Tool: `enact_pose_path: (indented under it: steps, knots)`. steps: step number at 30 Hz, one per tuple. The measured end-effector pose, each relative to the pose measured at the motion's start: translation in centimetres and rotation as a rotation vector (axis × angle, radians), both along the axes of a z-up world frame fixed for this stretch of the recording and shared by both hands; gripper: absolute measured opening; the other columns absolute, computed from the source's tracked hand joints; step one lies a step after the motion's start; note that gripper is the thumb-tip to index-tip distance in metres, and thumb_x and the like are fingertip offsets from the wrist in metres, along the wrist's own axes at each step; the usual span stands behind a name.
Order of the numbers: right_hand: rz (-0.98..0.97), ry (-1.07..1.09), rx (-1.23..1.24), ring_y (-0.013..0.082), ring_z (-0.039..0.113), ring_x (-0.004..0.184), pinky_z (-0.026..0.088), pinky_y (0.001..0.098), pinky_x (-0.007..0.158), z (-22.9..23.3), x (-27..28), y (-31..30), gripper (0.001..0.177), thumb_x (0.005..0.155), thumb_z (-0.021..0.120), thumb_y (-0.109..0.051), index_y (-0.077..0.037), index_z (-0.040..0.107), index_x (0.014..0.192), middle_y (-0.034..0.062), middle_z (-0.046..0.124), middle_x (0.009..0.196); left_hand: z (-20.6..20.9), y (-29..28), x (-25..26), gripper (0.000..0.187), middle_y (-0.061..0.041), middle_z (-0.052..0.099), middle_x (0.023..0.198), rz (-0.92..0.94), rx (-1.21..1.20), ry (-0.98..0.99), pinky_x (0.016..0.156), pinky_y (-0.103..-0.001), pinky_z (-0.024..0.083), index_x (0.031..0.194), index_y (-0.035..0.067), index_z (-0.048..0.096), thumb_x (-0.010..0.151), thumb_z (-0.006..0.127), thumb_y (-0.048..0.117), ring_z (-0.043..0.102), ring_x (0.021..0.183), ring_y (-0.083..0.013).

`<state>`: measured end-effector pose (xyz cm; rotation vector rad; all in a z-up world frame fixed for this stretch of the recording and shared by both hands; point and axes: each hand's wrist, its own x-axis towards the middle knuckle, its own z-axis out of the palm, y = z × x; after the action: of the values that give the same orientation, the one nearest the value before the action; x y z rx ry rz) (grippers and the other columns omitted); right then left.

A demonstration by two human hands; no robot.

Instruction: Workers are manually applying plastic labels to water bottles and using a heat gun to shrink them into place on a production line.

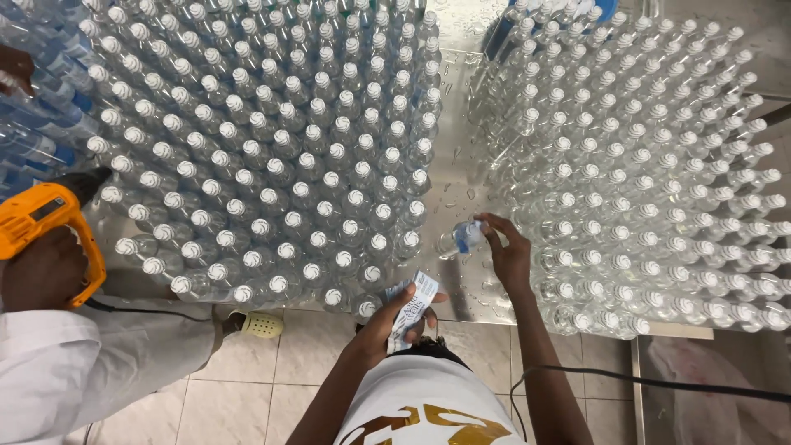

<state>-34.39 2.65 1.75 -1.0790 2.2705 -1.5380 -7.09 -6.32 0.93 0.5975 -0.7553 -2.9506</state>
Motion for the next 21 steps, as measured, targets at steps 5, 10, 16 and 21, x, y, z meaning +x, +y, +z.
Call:
enact_pose_path:
  steps: [5, 10, 16, 21]
  knots:
    - [0.089, -0.132, 0.174, 0.0337, 0.064, 0.141, 0.056, 0.0469, 0.110, -4.0, -0.1, 2.8, 0.042, 0.108, 0.065, -0.030, -0.021, 0.064, 0.148, 0.0080, 0.065, 0.154, 2.7, -0.1, 1.1, 0.074, -0.009, 0.071, 0.087, 0.006, 0.054, -0.095, 0.045, -0.017, 0.036, 0.145, -0.005, 0.067, 0.105, 0.056, 0.057, 0.051, 0.052, -0.0052]
    - [0.198, -0.089, 0.089, 0.0289, 0.052, 0.153, 0.044, 0.0487, 0.128, -3.8, 0.8, 1.8, 0.064, 0.101, 0.076, -0.028, -0.017, 0.051, 0.159, 0.0081, 0.055, 0.163, 3.9, 0.1, 1.9, 0.077, -0.009, 0.072, 0.087, 0.024, 0.073, -0.168, 0.048, -0.018, 0.037, 0.146, -0.007, 0.066, 0.103, 0.058, 0.056, 0.051, 0.052, -0.0054]
    - [0.097, -0.071, 0.192, 0.0266, 0.063, 0.142, 0.048, 0.0428, 0.119, -4.7, 0.0, 1.5, 0.056, 0.099, 0.079, -0.034, -0.020, 0.063, 0.151, 0.0005, 0.068, 0.153, 5.4, 0.3, 2.4, 0.080, -0.009, 0.071, 0.087, 0.024, -0.036, -0.164, 0.050, -0.019, 0.036, 0.146, -0.007, 0.066, 0.102, 0.054, 0.059, 0.049, 0.053, -0.0053]
    - [0.050, -0.124, 0.333, 0.0315, 0.060, 0.146, 0.051, 0.0476, 0.115, -6.9, -0.9, 2.7, 0.075, 0.093, 0.076, -0.050, -0.014, 0.058, 0.156, 0.0123, 0.065, 0.156, 5.3, 0.5, 2.9, 0.076, -0.010, 0.071, 0.086, 0.068, -0.046, -0.213, 0.048, -0.020, 0.035, 0.143, -0.005, 0.070, 0.104, 0.053, 0.058, 0.049, 0.052, -0.0067]
